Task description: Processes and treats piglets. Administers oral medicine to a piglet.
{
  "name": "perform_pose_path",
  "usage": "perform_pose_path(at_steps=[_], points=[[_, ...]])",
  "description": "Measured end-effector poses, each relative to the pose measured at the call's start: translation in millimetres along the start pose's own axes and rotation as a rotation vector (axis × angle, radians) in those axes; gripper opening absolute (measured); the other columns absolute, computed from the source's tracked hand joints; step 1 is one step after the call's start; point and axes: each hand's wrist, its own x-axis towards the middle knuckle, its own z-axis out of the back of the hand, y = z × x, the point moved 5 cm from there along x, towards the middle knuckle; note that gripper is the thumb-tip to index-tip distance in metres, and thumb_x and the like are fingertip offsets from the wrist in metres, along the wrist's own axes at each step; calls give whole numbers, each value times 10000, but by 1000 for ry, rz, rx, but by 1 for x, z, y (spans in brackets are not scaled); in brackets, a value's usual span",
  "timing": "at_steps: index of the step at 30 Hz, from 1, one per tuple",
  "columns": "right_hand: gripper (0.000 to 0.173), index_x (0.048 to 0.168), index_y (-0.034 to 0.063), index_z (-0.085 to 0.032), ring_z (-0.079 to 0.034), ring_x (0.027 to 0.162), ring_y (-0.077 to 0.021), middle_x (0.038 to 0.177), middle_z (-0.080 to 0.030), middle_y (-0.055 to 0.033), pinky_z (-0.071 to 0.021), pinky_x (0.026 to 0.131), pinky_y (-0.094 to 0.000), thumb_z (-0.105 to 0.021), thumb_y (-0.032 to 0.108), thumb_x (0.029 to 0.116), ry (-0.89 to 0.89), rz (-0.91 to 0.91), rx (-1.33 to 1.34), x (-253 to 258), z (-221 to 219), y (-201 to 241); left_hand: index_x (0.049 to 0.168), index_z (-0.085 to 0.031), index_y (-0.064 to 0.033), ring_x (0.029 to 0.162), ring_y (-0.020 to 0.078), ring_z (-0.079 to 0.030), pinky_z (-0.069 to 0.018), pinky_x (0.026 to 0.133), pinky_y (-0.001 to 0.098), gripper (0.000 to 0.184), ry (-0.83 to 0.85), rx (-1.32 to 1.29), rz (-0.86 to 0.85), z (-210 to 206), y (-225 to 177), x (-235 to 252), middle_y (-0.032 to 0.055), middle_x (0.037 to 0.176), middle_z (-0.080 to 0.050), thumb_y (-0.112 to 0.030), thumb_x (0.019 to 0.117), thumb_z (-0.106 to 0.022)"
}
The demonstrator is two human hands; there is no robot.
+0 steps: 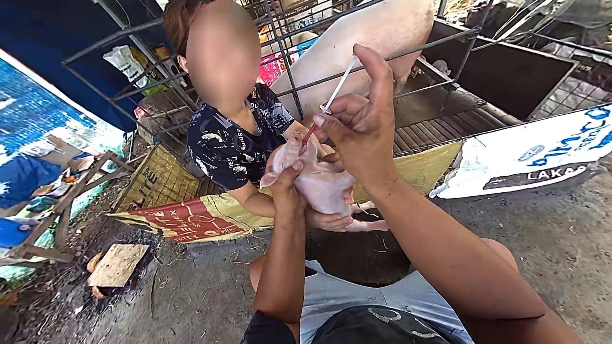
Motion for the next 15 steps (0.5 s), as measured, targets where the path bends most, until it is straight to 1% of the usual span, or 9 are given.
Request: perform_pose_path(at_steps=[2, 5, 8, 10, 11, 12, 13, 14, 15], points=[[841, 1547, -19, -251, -721, 746, -208, 900, -699, -118, -651, 663, -328, -745, -86, 871, 4, 15, -12, 1, -3, 2, 1222, -642, -83, 1002, 164, -702, -597, 893, 379, 496, -5, -20, 14, 3, 0, 1, 71, 1095, -720, -186, 786, -854], [795, 1526, -48, -291, -715, 743, -194, 897, -699, -119, -644, 666, -318, -738, -91, 870, 0, 54, -16, 2, -7, 4, 1218, -650, -86, 1005, 158, -701, -594, 893, 371, 477, 3, -30, 9, 2, -1, 1, 67, 1093, -721, -203, 798, -843], [668, 1460, -64, -376, -720, 730, -207, 892, -706, -124, -653, 664, -345, -721, -86, 888, -20, 71, 9, 2, -8, 2, 1198, -660, -86, 993, 158, -705, -596, 892, 374, 455, 10, -45, 4, 0, -2, 1, 64, 1078, -726, -212, 801, -843], [602, 1440, -29, -408, -716, 712, -191, 902, -701, -105, -650, 640, -325, -701, -69, 916, -20, 29, 14, -1, -8, 2, 1183, -667, -87, 977, 159, -709, -598, 885, 374, 444, -3, -60, 8, 1, -3, 1, 66, 1060, -728, -201, 793, -847], [581, 1442, 18, -414, -705, 699, -158, 907, -692, -76, -637, 618, -281, -698, -34, 938, -12, -11, -8, -4, -8, 3, 1176, -667, -87, 969, 163, -711, -601, 878, 377, 446, -16, -72, 12, 1, -3, 2, 69, 1051, -728, -194, 784, -853], [568, 1432, 13, -421, -704, 699, -159, 905, -691, -78, -635, 617, -281, -698, -32, 938, -13, -12, -4, -3, -8, 2, 1174, -666, -88, 965, 164, -712, -602, 873, 379, 445, -21, -78, 11, 2, -3, 2, 70, 1047, -728, -190, 783, -854], [562, 1408, -41, -435, -717, 708, -196, 894, -703, -111, -650, 632, -324, -705, -65, 916, -27, 25, 30, -1, -9, 1, 1176, -664, -87, 963, 164, -711, -602, 873, 381, 439, -18, -76, 9, 2, -3, 2, 69, 1049, -727, -191, 791, -848], [549, 1391, -62, -442, -720, 715, -210, 889, -706, -124, -652, 642, -340, -706, -76, 909, -31, 39, 44, 1, -9, 0, 1170, -666, -87, 956, 165, -712, -604, 871, 383, 429, -18, -75, 11, 2, -3, 3, 68, 1044, -728, -195, 795, -844], [529, 1383, -45, -451, -715, 713, -192, 890, -704, -110, -647, 635, -319, -703, -62, 918, -27, 22, 30, 0, -9, 1, 1160, -671, -89, 948, 164, -714, -605, 866, 382, 419, -22, -75, 16, 2, -4, 3, 64, 1035, -730, -199, 794, -843]])
